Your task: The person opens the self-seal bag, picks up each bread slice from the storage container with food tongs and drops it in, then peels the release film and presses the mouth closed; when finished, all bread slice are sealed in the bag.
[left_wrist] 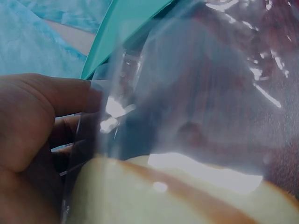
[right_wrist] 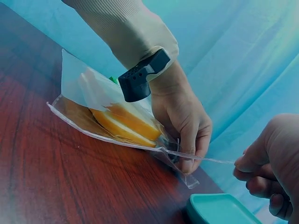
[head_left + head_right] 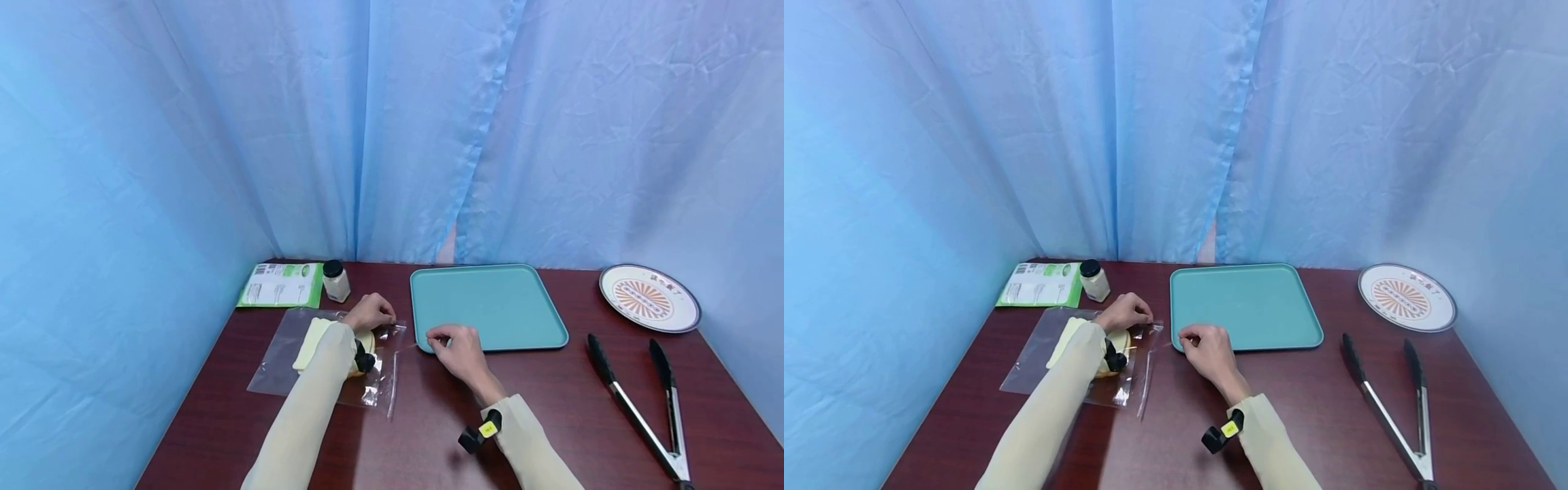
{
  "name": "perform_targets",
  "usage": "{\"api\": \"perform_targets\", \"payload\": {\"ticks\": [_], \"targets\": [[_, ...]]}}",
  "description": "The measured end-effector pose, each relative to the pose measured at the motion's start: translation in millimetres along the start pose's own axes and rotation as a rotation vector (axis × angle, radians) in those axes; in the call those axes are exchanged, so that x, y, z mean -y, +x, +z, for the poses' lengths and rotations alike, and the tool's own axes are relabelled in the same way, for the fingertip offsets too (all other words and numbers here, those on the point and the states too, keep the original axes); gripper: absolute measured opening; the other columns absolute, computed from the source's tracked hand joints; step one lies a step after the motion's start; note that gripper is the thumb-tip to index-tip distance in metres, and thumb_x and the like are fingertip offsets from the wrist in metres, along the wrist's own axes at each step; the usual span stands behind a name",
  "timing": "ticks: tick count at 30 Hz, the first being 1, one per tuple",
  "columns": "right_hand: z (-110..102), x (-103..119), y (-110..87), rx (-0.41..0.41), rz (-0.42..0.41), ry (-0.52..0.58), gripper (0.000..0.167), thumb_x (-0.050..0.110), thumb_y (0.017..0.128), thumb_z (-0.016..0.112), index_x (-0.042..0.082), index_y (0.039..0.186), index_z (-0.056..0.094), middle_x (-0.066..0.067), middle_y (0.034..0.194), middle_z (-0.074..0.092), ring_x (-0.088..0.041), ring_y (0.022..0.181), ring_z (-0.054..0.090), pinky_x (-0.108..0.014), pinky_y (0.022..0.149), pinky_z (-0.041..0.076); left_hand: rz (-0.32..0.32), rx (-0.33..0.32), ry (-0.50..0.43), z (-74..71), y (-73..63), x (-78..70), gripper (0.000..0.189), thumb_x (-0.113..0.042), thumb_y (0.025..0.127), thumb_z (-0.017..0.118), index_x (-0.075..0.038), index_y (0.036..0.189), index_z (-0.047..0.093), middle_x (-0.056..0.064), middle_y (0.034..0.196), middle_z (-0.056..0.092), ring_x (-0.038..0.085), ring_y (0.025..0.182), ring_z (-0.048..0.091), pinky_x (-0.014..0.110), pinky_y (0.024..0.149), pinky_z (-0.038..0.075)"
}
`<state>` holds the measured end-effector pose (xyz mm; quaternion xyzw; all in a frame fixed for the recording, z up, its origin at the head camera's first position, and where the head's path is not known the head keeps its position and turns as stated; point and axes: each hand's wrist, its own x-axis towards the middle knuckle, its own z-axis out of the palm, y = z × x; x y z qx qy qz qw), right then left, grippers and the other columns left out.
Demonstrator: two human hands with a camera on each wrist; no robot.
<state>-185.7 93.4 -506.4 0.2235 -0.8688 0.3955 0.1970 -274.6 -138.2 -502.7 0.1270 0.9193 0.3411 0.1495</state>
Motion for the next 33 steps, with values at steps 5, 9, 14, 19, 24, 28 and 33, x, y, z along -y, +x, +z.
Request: {"api": "perform_targets", "payload": {"ticks": [5, 9, 14, 19, 24, 28, 33], "targets": [[-6, 1, -3.5, -0.013, -0.006, 0.017, 0.009, 0.001, 0.079, 0.077, 0.004, 0.086, 0.08, -0.007, 0.078, 0.078, -0.01, 0.061, 0.064, -0.02, 0.057, 0.046, 0.001, -0.003, 0.003, 0.0, -0.1, 0.6, 0.012, -0.006, 0.091, 0.068, -0.006, 0.09, 0.08, 0.007, 0.088, 0.077, 0.011, 0.073, 0.059, 0.02, 0.066, 0.045], [-11, 2, -5.9, -0.015, -0.007, 0.027, 0.008, 0.001, 0.081, 0.077, 0.004, 0.087, 0.08, -0.006, 0.079, 0.077, -0.01, 0.063, 0.065, -0.023, 0.057, 0.048, -0.011, -0.002, -0.001, 0.1, 0.6, 0.8, 0.013, -0.006, 0.091, 0.068, -0.007, 0.09, 0.081, 0.006, 0.088, 0.077, 0.011, 0.074, 0.058, 0.02, 0.066, 0.045], [-16, 1, -9.2, -0.038, -0.023, 0.011, 0.008, 0.002, 0.08, 0.078, 0.005, 0.086, 0.08, -0.004, 0.076, 0.077, -0.008, 0.064, 0.065, -0.027, 0.058, 0.051, -0.019, 0.004, -0.011, 0.1, 0.5, 0.7, 0.014, -0.006, 0.092, 0.067, -0.007, 0.091, 0.081, 0.006, 0.088, 0.077, 0.012, 0.074, 0.059, 0.021, 0.067, 0.046], [-21, -1, -13.9, -0.061, -0.033, 0.016, 0.011, 0.0, 0.077, 0.079, 0.008, 0.085, 0.08, -0.003, 0.076, 0.076, -0.004, 0.063, 0.062, -0.021, 0.056, 0.048, -0.021, 0.008, -0.021, -0.2, 0.3, 0.8, 0.014, -0.005, 0.092, 0.067, -0.007, 0.091, 0.08, 0.007, 0.089, 0.077, 0.013, 0.075, 0.059, 0.021, 0.067, 0.047], [-25, -4, -17.8, -0.071, -0.029, 0.035, 0.013, -0.003, 0.076, 0.079, 0.007, 0.084, 0.08, -0.002, 0.075, 0.076, -0.002, 0.062, 0.061, -0.021, 0.056, 0.048, -0.023, 0.007, -0.009, -0.9, -0.4, 0.3, 0.013, -0.006, 0.092, 0.067, -0.007, 0.091, 0.08, 0.007, 0.09, 0.077, 0.013, 0.078, 0.06, 0.022, 0.071, 0.047], [-27, -6, -20.3, -0.084, -0.038, 0.033, 0.014, -0.004, 0.075, 0.079, 0.006, 0.083, 0.08, -0.002, 0.074, 0.076, -0.002, 0.061, 0.06, -0.024, 0.055, 0.05, -0.024, 0.007, 0.004, -1.0, 0.1, 0.6, 0.013, -0.006, 0.092, 0.068, -0.007, 0.091, 0.081, 0.006, 0.091, 0.077, 0.013, 0.079, 0.06, 0.022, 0.073, 0.047], [-31, -6, -23.6, -0.107, -0.055, 0.033, 0.018, -0.006, 0.073, 0.08, 0.01, 0.082, 0.08, -0.003, 0.075, 0.076, 0.0, 0.059, 0.059, -0.021, 0.056, 0.049, -0.024, 0.007, 0.009, -0.5, 0.8, 0.3, 0.013, -0.007, 0.092, 0.067, -0.008, 0.091, 0.08, 0.006, 0.091, 0.077, 0.013, 0.079, 0.059, 0.022, 0.072, 0.047]]}}
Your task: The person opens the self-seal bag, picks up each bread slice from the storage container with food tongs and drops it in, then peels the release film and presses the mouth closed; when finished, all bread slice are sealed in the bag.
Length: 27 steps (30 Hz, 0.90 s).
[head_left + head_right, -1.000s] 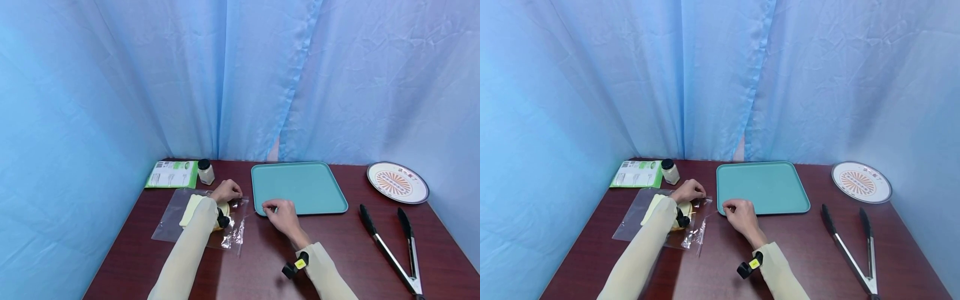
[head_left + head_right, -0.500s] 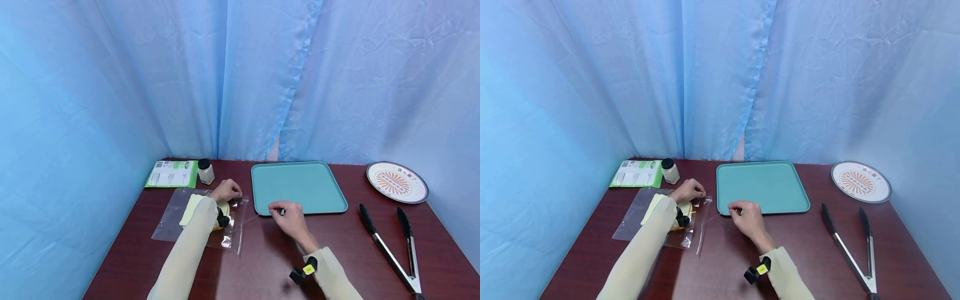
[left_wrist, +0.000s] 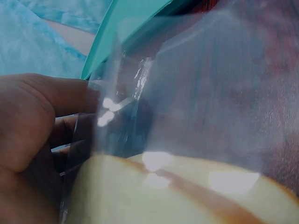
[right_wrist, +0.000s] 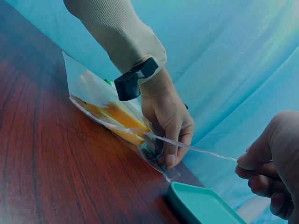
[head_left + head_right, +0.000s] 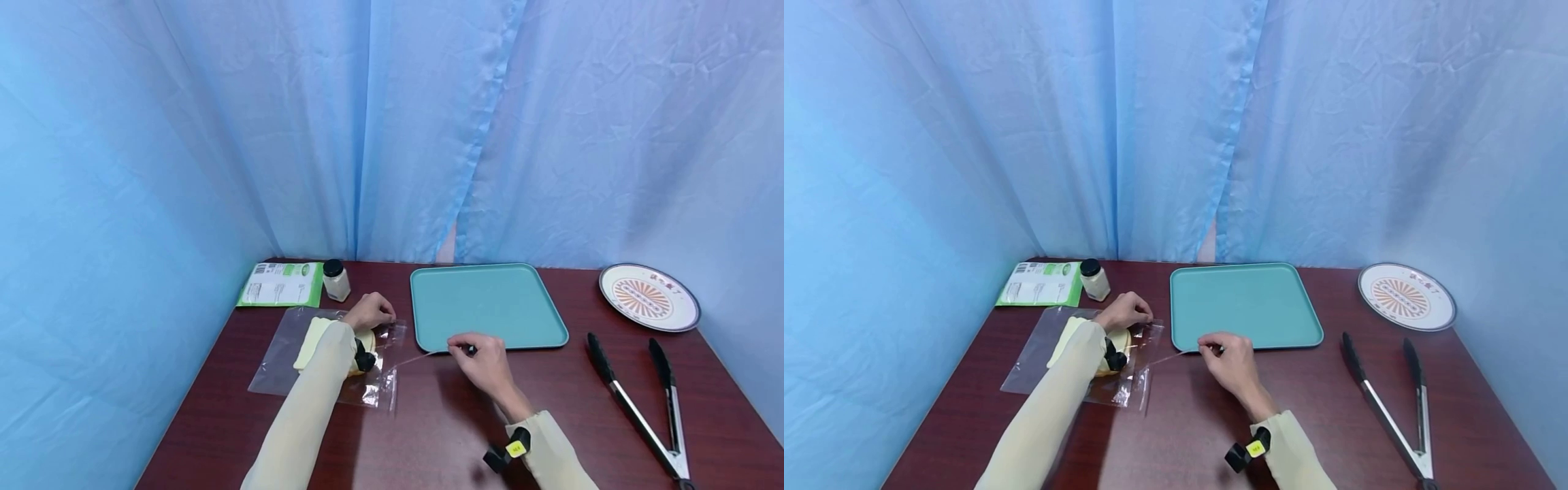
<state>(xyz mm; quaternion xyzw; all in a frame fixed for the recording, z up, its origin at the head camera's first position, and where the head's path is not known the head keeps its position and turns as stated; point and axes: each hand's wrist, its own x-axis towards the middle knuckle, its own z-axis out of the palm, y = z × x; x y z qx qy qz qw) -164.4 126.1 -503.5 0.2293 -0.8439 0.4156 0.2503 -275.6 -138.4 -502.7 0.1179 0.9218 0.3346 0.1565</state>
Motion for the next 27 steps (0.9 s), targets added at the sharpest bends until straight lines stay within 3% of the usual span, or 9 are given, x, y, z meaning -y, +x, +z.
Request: {"api": "perform_targets", "payload": {"ticks": [20, 27], "targets": [[-32, -4, -12.8, -0.096, -0.083, -0.023, 0.02, -0.008, 0.068, 0.082, 0.008, 0.08, 0.079, -0.002, 0.071, 0.073, 0.005, 0.056, 0.047, -0.013, 0.054, 0.04, 0.016, -0.011, 0.006, 1.0, -0.3, 0.4, 0.012, -0.007, 0.092, 0.068, -0.008, 0.093, 0.081, 0.007, 0.092, 0.077, 0.013, 0.078, 0.058, 0.022, 0.07, 0.046], [-43, -7, -18.7, -0.131, -0.065, -0.053, 0.024, -0.01, 0.065, 0.082, 0.009, 0.078, 0.079, 0.0, 0.068, 0.072, 0.006, 0.056, 0.047, -0.012, 0.054, 0.039, 0.024, -0.014, 0.017, 1.9, 0.6, 1.0, 0.012, -0.007, 0.091, 0.068, -0.007, 0.091, 0.081, 0.006, 0.091, 0.077, 0.012, 0.077, 0.058, 0.021, 0.069, 0.045]]}}
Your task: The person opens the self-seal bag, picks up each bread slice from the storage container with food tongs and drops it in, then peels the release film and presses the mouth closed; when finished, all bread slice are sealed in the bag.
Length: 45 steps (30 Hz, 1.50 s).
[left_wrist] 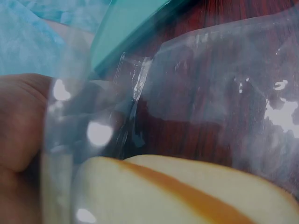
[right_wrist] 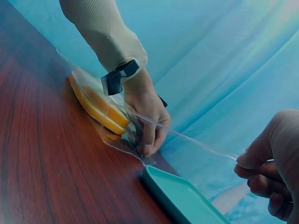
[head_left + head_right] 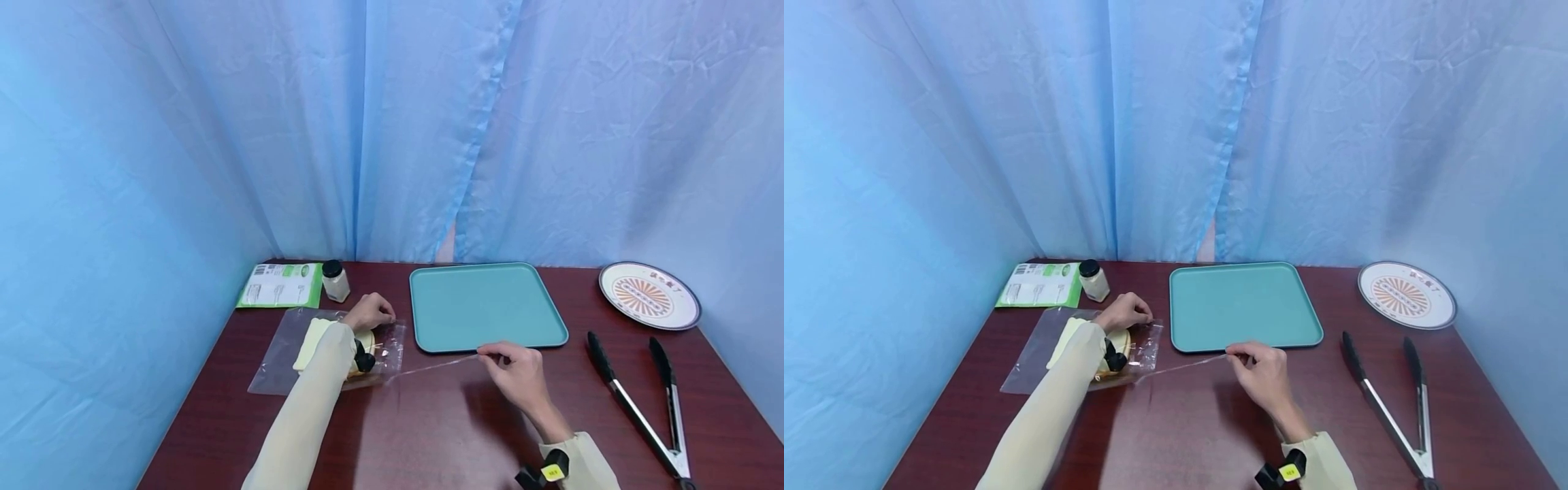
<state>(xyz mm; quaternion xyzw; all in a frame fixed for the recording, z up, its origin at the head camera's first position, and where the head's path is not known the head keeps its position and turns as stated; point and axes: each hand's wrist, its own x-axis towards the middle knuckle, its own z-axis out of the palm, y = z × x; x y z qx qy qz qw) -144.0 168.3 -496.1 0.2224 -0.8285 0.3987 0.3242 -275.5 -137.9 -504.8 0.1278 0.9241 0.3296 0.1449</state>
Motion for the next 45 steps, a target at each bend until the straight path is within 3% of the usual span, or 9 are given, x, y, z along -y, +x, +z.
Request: {"api": "perform_targets", "payload": {"ticks": [13, 21, 29, 37, 45], "targets": [[-19, -8, -7.6, -0.009, 0.015, -0.024, 0.024, -0.008, 0.066, 0.082, 0.011, 0.079, 0.078, 0.003, 0.067, 0.069, 0.006, 0.058, 0.047, -0.015, 0.055, 0.04, -0.003, -0.011, 0.008, 1.0, 0.2, -0.4, 0.012, -0.007, 0.091, 0.069, -0.009, 0.089, 0.081, 0.005, 0.09, 0.077, 0.01, 0.076, 0.057, 0.02, 0.069, 0.043], [-27, -14, -13.4, 0.01, 0.104, -0.034, 0.024, -0.008, 0.066, 0.084, 0.012, 0.078, 0.078, 0.005, 0.064, 0.068, 0.012, 0.056, 0.042, -0.011, 0.054, 0.036, -0.018, -0.007, 0.004, 0.4, -1.2, -1.2, 0.013, -0.007, 0.091, 0.068, -0.007, 0.092, 0.081, 0.006, 0.092, 0.077, 0.012, 0.078, 0.059, 0.022, 0.071, 0.047], [-46, -31, -17.9, 0.102, 0.239, -0.128, 0.02, -0.005, 0.068, 0.083, 0.013, 0.076, 0.077, 0.006, 0.06, 0.063, 0.008, 0.053, 0.04, -0.012, 0.052, 0.034, -0.004, -0.009, 0.017, 0.4, -1.5, -2.0, 0.012, -0.007, 0.091, 0.068, -0.007, 0.091, 0.081, 0.006, 0.091, 0.078, 0.011, 0.077, 0.06, 0.022, 0.072, 0.047], [-66, -59, -20.0, 0.208, 0.371, -0.231, 0.013, 0.001, 0.073, 0.081, 0.013, 0.079, 0.078, 0.0, 0.068, 0.071, 0.006, 0.052, 0.04, -0.017, 0.051, 0.035, -0.003, -0.003, 0.005, -0.3, 1.1, 0.5, 0.013, -0.007, 0.091, 0.068, -0.008, 0.093, 0.081, 0.006, 0.091, 0.077, 0.011, 0.077, 0.06, 0.022, 0.071, 0.047], [-78, -82, -19.2, 0.283, 0.367, -0.309, 0.01, 0.006, 0.074, 0.081, 0.015, 0.078, 0.078, 0.003, 0.068, 0.073, 0.011, 0.056, 0.046, -0.022, 0.057, 0.04, -0.005, 0.005, 0.0, -0.3, 2.1, 1.9, 0.013, -0.007, 0.091, 0.068, -0.008, 0.092, 0.081, 0.006, 0.091, 0.077, 0.011, 0.076, 0.059, 0.021, 0.07, 0.047]]}}
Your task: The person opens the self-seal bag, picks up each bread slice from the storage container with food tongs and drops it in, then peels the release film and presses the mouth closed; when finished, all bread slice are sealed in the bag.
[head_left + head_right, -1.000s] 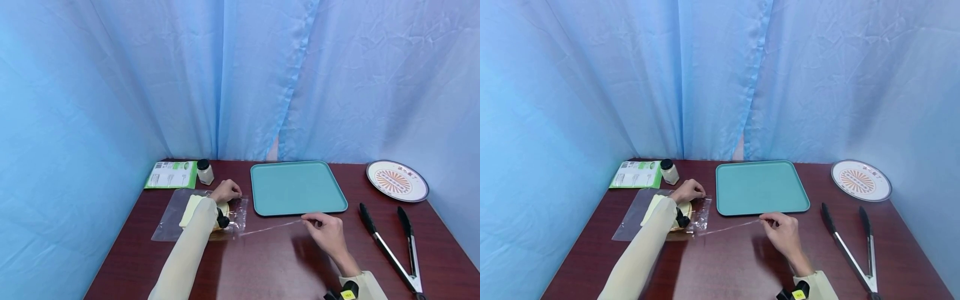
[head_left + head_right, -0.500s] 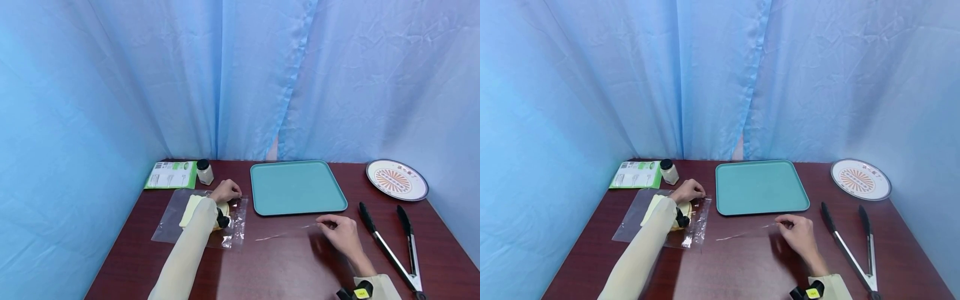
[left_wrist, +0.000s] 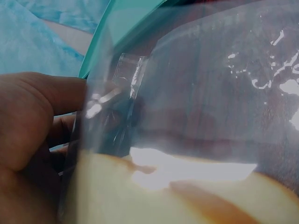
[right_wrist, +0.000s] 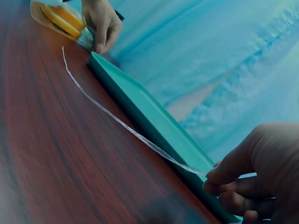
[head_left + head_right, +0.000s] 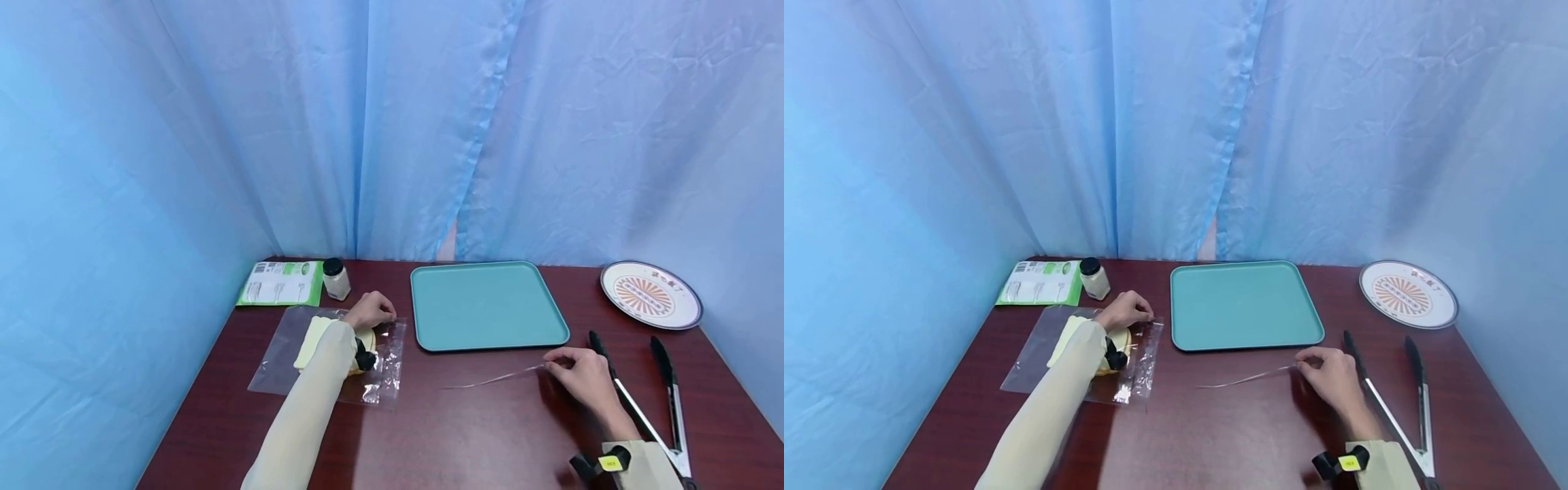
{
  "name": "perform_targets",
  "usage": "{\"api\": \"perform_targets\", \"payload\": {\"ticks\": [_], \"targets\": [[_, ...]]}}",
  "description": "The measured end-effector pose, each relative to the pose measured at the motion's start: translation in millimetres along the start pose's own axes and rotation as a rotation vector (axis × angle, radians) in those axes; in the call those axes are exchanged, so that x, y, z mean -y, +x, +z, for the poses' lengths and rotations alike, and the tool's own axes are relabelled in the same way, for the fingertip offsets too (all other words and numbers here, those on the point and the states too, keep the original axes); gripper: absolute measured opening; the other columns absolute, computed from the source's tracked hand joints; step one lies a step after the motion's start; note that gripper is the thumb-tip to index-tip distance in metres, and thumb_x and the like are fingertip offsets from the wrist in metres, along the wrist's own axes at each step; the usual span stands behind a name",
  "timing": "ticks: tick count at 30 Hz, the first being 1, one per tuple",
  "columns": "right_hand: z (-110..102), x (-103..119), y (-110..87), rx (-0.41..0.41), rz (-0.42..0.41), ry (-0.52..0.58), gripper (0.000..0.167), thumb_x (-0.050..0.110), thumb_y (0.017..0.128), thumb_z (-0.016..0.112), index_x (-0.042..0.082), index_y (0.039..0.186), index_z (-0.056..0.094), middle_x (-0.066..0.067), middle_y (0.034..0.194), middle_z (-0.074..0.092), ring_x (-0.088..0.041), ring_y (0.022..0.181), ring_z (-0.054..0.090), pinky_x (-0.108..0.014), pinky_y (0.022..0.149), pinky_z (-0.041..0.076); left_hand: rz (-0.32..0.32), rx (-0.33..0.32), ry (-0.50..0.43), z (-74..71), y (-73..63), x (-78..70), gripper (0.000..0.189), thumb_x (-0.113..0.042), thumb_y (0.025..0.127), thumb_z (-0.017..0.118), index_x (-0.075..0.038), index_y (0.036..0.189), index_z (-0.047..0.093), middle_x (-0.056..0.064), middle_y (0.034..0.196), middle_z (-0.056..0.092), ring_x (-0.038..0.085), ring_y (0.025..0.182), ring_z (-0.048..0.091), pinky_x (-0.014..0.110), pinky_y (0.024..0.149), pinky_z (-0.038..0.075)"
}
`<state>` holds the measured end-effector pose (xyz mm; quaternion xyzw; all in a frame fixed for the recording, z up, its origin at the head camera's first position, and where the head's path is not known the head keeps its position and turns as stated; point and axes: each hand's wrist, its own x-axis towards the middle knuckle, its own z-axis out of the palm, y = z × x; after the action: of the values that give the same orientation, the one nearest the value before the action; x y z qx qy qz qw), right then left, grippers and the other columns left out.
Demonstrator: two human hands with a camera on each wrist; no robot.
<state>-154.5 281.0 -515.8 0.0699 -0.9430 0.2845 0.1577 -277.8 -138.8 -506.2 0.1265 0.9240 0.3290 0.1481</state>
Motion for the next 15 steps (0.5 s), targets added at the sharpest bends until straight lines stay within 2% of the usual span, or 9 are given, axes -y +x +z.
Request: {"api": "perform_targets", "payload": {"ticks": [4, 11, 15], "targets": [[-4, -9, 2.5, 0.022, 0.006, -0.039, 0.01, 0.007, 0.073, 0.08, 0.015, 0.077, 0.077, 0.004, 0.063, 0.07, 0.007, 0.056, 0.048, -0.028, 0.059, 0.042, 0.012, -0.001, 0.0, -0.3, 0.4, -1.1, 0.012, -0.007, 0.091, 0.068, -0.007, 0.092, 0.081, 0.006, 0.091, 0.077, 0.011, 0.077, 0.059, 0.021, 0.071, 0.047], [-6, -19, 4.0, 0.143, 0.04, -0.097, 0.005, 0.009, 0.075, 0.079, 0.009, 0.079, 0.077, -0.003, 0.072, 0.074, -0.015, 0.062, 0.061, -0.047, 0.066, 0.049, 0.026, 0.002, -0.004, -1.0, 0.6, -1.2, 0.012, -0.007, 0.09, 0.068, -0.007, 0.09, 0.081, 0.006, 0.089, 0.077, 0.011, 0.075, 0.059, 0.021, 0.07, 0.046], [-4, -19, 6.2, 0.146, 0.039, -0.105, 0.004, 0.007, 0.077, 0.076, 0.008, 0.081, 0.077, -0.006, 0.075, 0.075, -0.017, 0.062, 0.061, -0.048, 0.066, 0.049, 0.011, 0.005, -0.001, -0.2, 0.7, 0.4, 0.013, -0.007, 0.091, 0.068, -0.008, 0.09, 0.081, 0.005, 0.089, 0.077, 0.01, 0.075, 0.058, 0.02, 0.069, 0.045]]}}
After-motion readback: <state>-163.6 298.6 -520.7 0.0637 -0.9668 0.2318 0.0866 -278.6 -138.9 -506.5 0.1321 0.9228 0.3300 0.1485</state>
